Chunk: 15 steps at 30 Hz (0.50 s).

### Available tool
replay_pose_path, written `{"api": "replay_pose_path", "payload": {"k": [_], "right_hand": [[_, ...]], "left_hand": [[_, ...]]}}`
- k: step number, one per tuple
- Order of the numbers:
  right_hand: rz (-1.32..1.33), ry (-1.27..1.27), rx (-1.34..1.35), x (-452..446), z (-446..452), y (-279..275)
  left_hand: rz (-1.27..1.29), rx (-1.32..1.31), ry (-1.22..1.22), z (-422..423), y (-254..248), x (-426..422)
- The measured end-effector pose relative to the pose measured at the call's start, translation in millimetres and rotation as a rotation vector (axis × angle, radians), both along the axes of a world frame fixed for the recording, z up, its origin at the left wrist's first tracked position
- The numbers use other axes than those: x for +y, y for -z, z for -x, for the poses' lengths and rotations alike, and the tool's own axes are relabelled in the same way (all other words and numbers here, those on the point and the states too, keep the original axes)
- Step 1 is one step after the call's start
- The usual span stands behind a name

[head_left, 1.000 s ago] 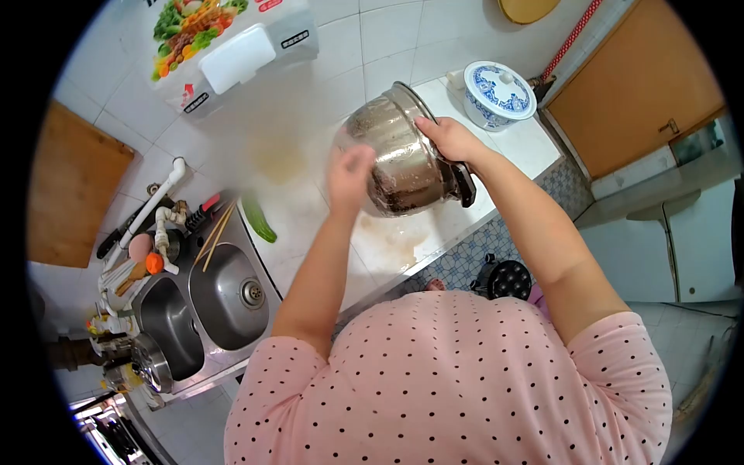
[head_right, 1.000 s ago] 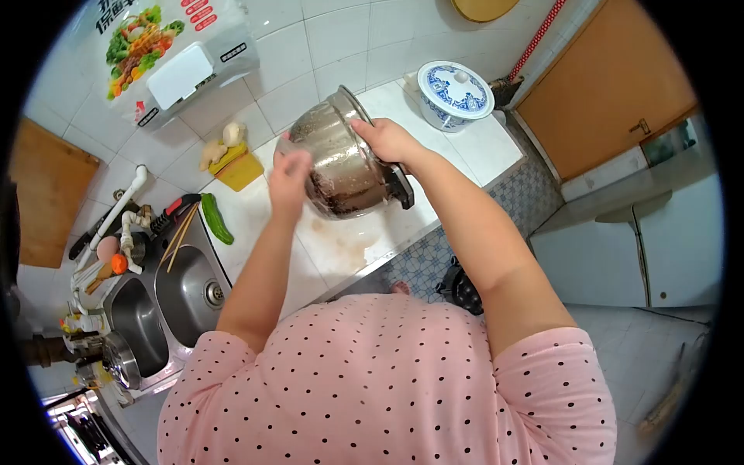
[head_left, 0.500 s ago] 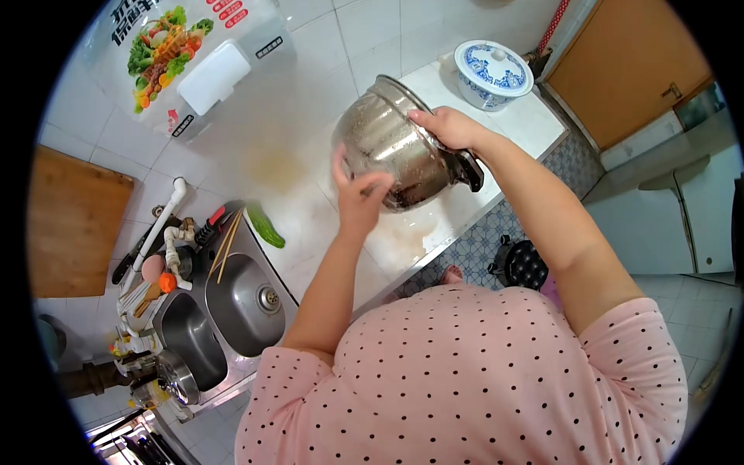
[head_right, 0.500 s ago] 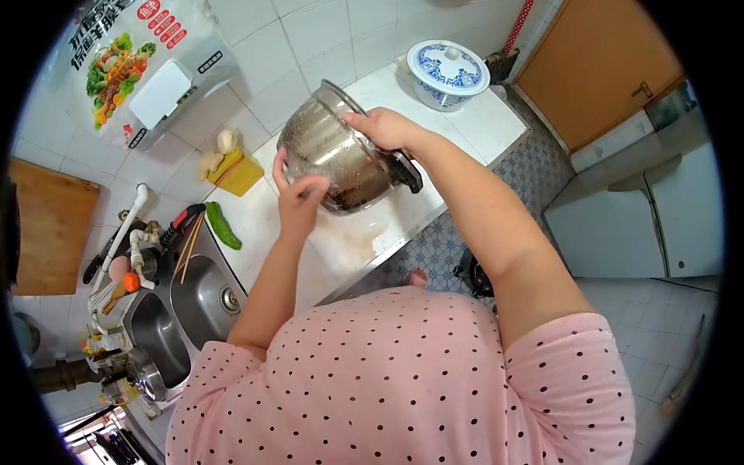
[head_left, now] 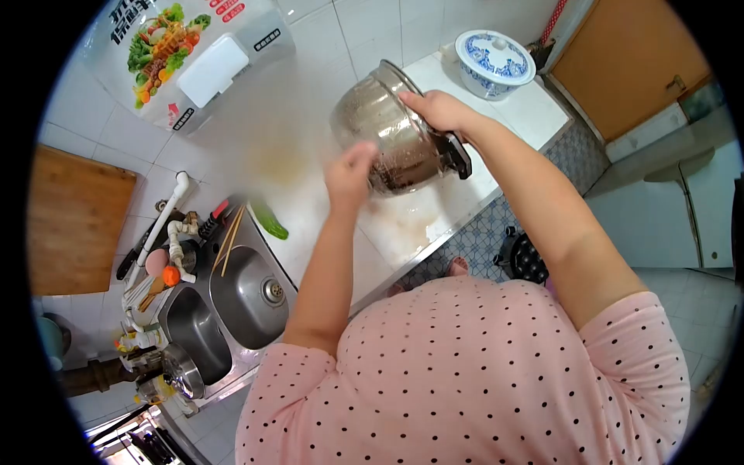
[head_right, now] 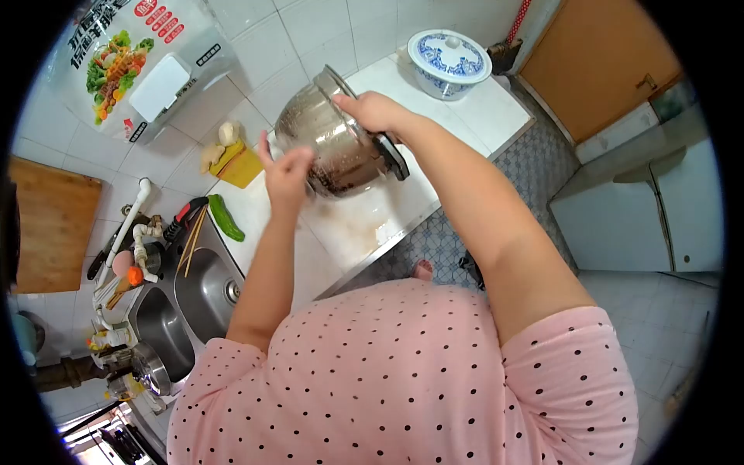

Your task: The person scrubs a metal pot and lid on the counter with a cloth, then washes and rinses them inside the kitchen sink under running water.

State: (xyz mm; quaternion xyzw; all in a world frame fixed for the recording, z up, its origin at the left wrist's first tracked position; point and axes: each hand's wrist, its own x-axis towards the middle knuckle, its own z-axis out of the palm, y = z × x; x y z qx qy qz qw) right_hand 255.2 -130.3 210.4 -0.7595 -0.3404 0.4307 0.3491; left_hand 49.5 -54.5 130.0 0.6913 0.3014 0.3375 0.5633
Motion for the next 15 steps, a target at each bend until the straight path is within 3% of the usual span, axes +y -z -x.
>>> {"api": "replay_pose_path", "payload": {"k": [2,3,5,7,9,11,13,15], "right_hand": [[0.041,0.04,0.108,-1.2,6.7,-8.9],[-0.015,0.013,0.006,-1.0,6.5,-6.9],[-0.136,-0.031,-0.206,0.6,-1.1,5.7],[-0.108,0.01,-0.162,1.4,-1.1,8.7],[-0.045,0.038,0.024,-0.1,6.2,-5.3],[-0.071,0.021,-0.02,0.1,2.4,1.1],[-0.072,0.033,-0.059,-2.0,3.7,5.6],[-0.07,0.03,-0.04,-2.4,3.0,4.2]], "left_hand": [[-0.001,-0.062,-0.087,-6.7,-17.6,-2.4],[-0.073,-0.057,-0.119,-6.7,-15.8,-4.4],[-0.508,0.095,-0.115,6.2,40.0,-14.7],[0.085,-0.054,0.019,14.5,71.0,-52.5],[0.183,0.049,0.031,27.3,116.5,-51.7],[-0.22,0.38,-0.046,46.1,165.2,-11.9],[0.059,0.466,-0.033,48.1,94.2,-4.4],[0.042,0.377,-0.118,51.3,56.4,3.1]]}}
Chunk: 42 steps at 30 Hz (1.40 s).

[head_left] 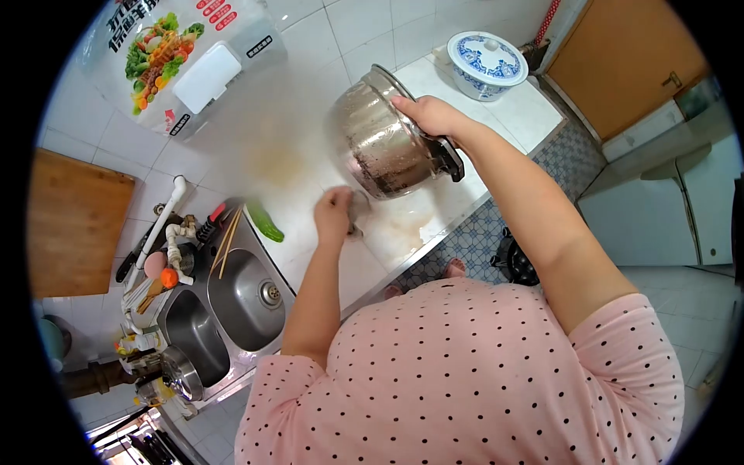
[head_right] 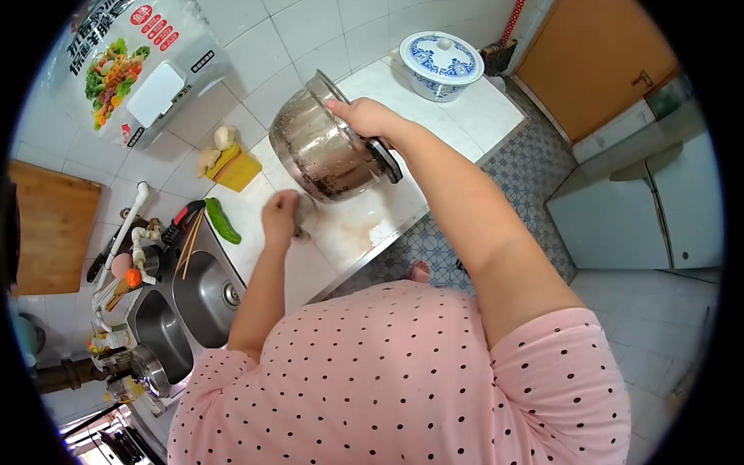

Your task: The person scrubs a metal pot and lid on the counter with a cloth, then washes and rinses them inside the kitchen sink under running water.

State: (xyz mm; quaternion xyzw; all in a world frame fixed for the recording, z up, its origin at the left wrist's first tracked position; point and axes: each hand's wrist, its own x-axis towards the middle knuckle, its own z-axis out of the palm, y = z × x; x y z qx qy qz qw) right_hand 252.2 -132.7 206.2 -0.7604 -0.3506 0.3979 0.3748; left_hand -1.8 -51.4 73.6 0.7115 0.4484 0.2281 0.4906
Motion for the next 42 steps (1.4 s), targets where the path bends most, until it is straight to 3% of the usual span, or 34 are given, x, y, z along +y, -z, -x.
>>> {"api": "replay_pose_path", "payload": {"k": [2,4,8,10,11,15,19,22,27,31,35,38,42], "right_hand": [[-0.013,-0.002,0.004,1.2,0.8,-1.5],[0.019,-0.006,0.072,3.2,-1.8,-2.2],[0.006,-0.004,-0.02,6.0,-2.5,0.3],[0.052,-0.018,0.039,5.9,-3.6,-0.6],[0.074,-0.024,0.068,5.5,-4.9,-1.3],[-0.053,-0.042,-0.053,7.3,-6.5,7.2],[0.027,-0.062,0.094,0.7,-1.8,-6.9],[0.056,-0.073,0.093,10.6,-11.9,8.1],[-0.154,-0.058,-0.049,10.4,-8.9,16.1],[-0.101,-0.02,0.052,-1.9,4.6,-6.7],[-0.092,0.002,0.163,-5.5,9.2,-8.8],[-0.256,0.024,0.047,14.4,-2.3,21.5],[-0.133,-0.007,0.126,1.8,4.4,5.9]], "left_hand": [[0.005,-0.348,-0.173,-8.3,-21.1,5.5],[0.19,-0.829,-0.136,-26.1,-76.3,-9.4],[-0.692,-0.579,0.017,-72.5,-104.4,-11.9],[-1.163,-0.332,0.191,-88.3,-92.9,-5.5],[-1.209,-0.033,0.349,-86.5,-82.1,-8.3],[-1.008,0.032,0.395,-48.7,-42.8,-21.1],[-1.205,0.2,0.379,-86.6,-69.3,-49.5],[-1.155,0.074,0.406,-98.9,-75.0,-54.2],[-0.983,0.423,0.632,-42.5,-82.5,-21.0],[-0.897,0.168,0.464,-76.8,-88.0,-36.4],[-0.877,0.1,0.474,-84.9,-96.2,-37.3],[-0.602,0.059,0.433,-65.3,-107.4,-24.4],[-0.772,0.172,0.348,-99.0,-103.7,-47.6]]}}
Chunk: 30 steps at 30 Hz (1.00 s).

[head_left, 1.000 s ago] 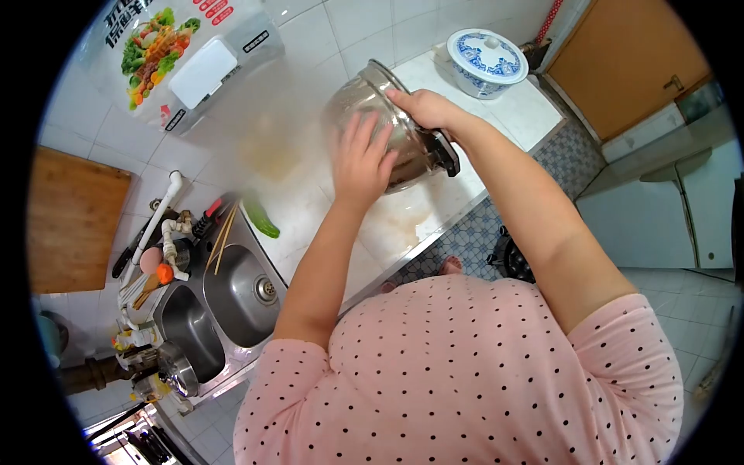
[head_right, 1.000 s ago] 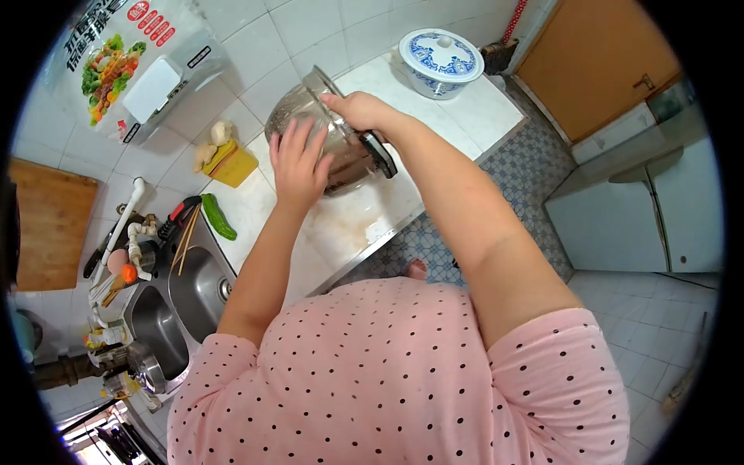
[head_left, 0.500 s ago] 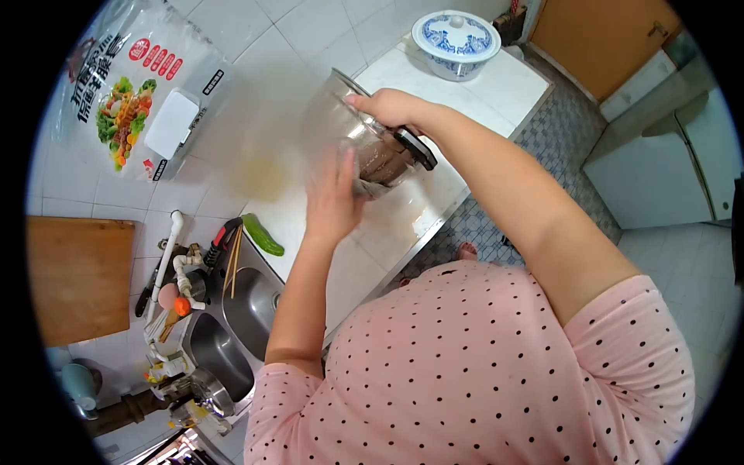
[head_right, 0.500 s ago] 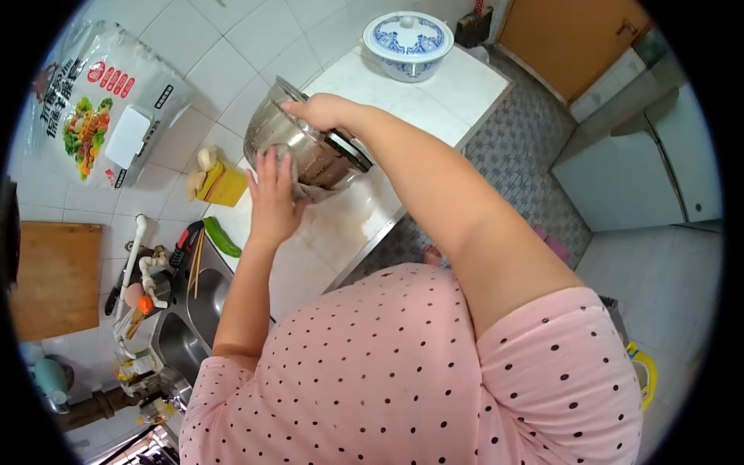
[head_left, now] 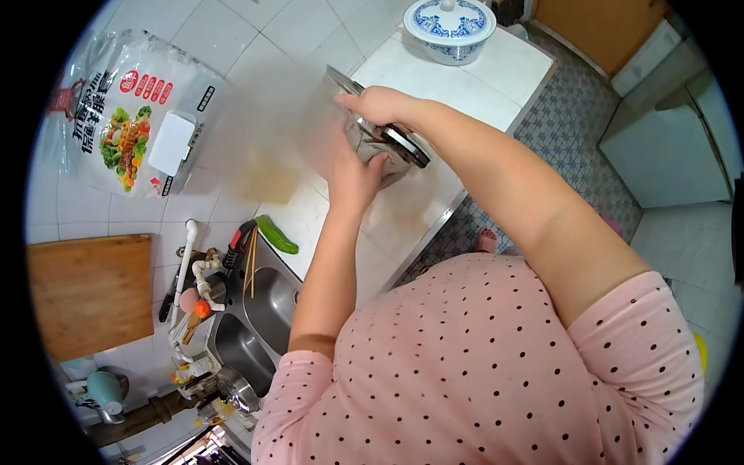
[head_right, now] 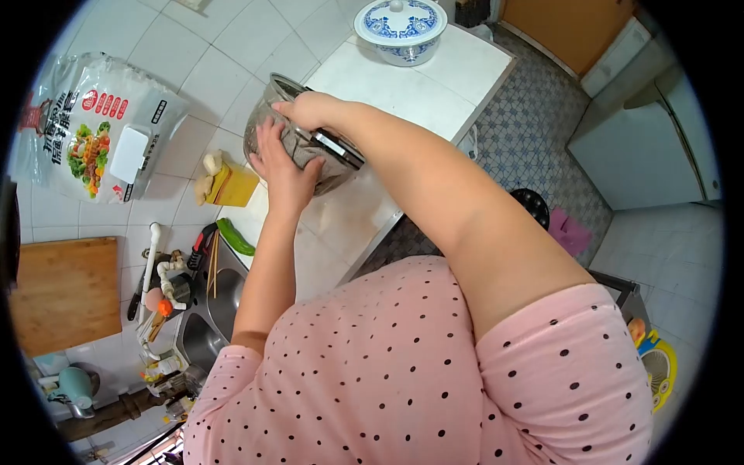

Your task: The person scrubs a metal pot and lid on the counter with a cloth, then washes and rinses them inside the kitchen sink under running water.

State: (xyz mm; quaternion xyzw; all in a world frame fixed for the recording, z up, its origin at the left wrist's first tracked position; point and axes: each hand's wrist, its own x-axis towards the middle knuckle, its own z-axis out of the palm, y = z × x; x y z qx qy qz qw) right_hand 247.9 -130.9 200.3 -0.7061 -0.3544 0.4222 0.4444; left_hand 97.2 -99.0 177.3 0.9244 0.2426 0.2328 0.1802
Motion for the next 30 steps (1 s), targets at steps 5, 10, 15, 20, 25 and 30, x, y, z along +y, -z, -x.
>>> {"api": "replay_pose_path", "payload": {"k": [5,10,15,20,25,30], "right_hand": [[-0.069,0.052,-0.136,7.7,-2.3,8.7],[0.02,-0.011,-0.103,2.7,-4.1,-2.0],[-0.033,0.012,-0.002,6.4,-0.9,5.3],[-0.042,0.015,0.118,4.2,1.8,1.3],[-0.022,0.04,-0.045,11.4,0.2,5.9],[-0.031,0.015,0.013,8.8,1.0,3.5]], "left_hand": [[0.165,-0.027,0.025,29.3,-0.7,18.6],[0.016,0.005,0.029,7.6,-0.5,3.4],[0.177,0.004,-0.039,28.1,-7.6,15.6],[0.006,0.064,-0.024,0.1,-12.1,-4.6],[0.189,0.092,-0.061,29.0,-17.6,20.1],[0.013,0.03,-0.008,6.1,-1.8,7.1]]}}
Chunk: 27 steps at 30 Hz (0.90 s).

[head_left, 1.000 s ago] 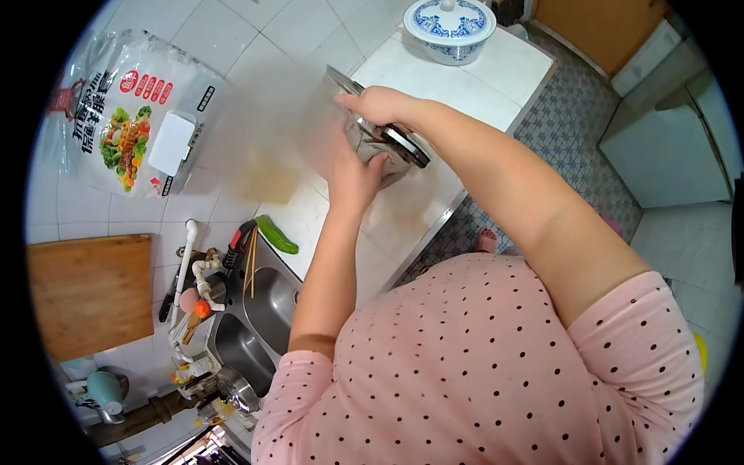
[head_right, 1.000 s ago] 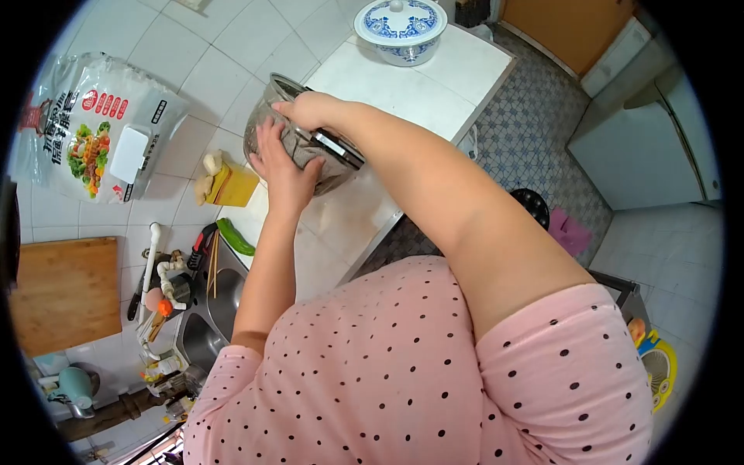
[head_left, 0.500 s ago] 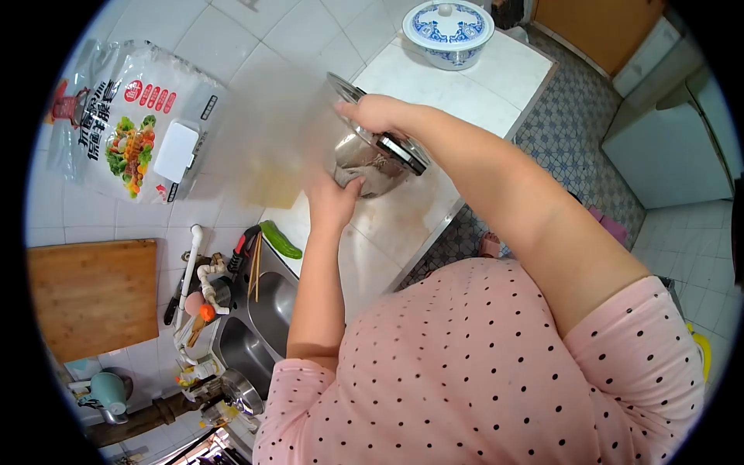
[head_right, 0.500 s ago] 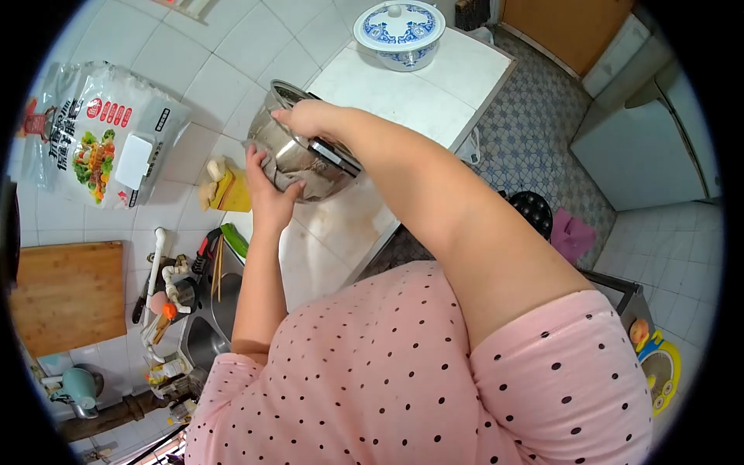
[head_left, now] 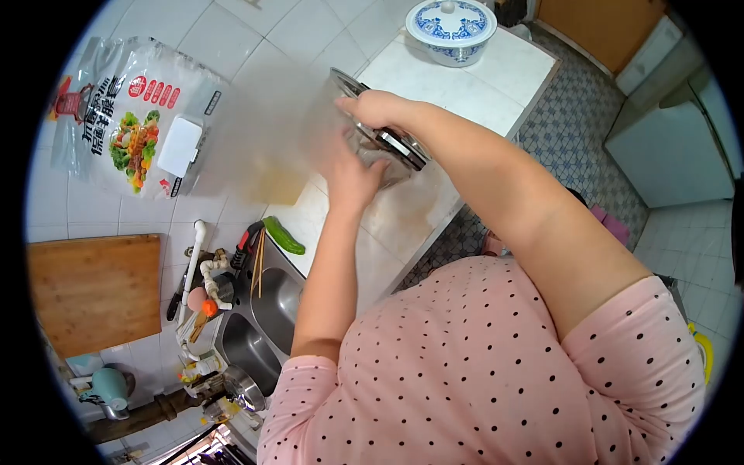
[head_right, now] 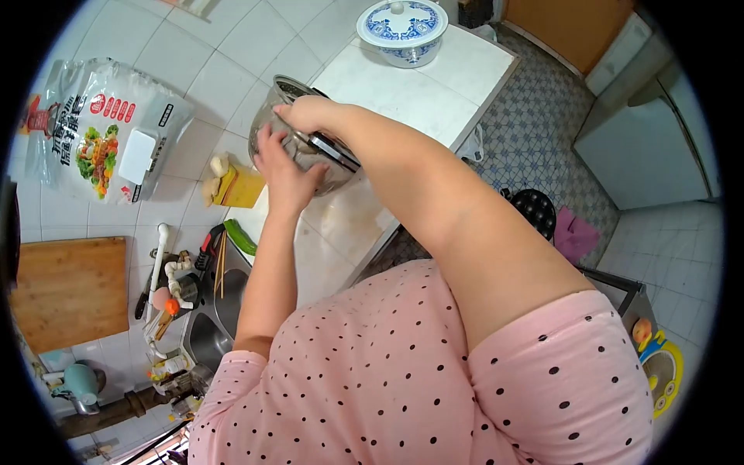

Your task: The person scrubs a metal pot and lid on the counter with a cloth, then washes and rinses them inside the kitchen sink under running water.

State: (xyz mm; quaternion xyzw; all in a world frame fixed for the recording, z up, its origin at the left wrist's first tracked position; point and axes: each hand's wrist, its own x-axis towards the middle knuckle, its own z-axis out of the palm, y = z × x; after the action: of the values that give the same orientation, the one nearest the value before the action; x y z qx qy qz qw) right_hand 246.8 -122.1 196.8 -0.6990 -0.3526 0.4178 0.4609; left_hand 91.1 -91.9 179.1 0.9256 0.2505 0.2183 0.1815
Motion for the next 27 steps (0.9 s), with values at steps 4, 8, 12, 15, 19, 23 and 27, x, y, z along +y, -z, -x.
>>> {"api": "replay_pose_path", "payload": {"k": [4,8,12,15,19,23,27], "right_hand": [[0.026,0.016,0.058,-2.2,0.6,-2.4],[-0.029,0.042,0.171,-5.1,7.0,-6.7],[0.011,0.017,0.106,-0.2,3.5,-1.2],[0.047,0.028,0.014,1.0,7.5,-4.2],[0.053,0.019,0.137,-8.5,7.1,-12.1],[0.043,0.036,0.155,-0.5,5.4,-2.8],[0.02,0.049,0.151,1.1,2.3,3.1]], "left_hand": [[0.118,0.015,0.007,4.5,-8.6,9.2],[0.382,0.056,-0.093,38.0,-6.8,36.1],[0.124,-0.041,-0.053,26.3,6.1,21.5],[-0.057,-0.042,-0.024,2.6,-0.2,4.6],[0.524,-0.085,0.021,17.7,-17.5,41.0],[0.26,-0.082,-0.036,29.8,27.0,48.6],[-0.426,0.081,0.044,19.5,47.6,-18.2]]}}
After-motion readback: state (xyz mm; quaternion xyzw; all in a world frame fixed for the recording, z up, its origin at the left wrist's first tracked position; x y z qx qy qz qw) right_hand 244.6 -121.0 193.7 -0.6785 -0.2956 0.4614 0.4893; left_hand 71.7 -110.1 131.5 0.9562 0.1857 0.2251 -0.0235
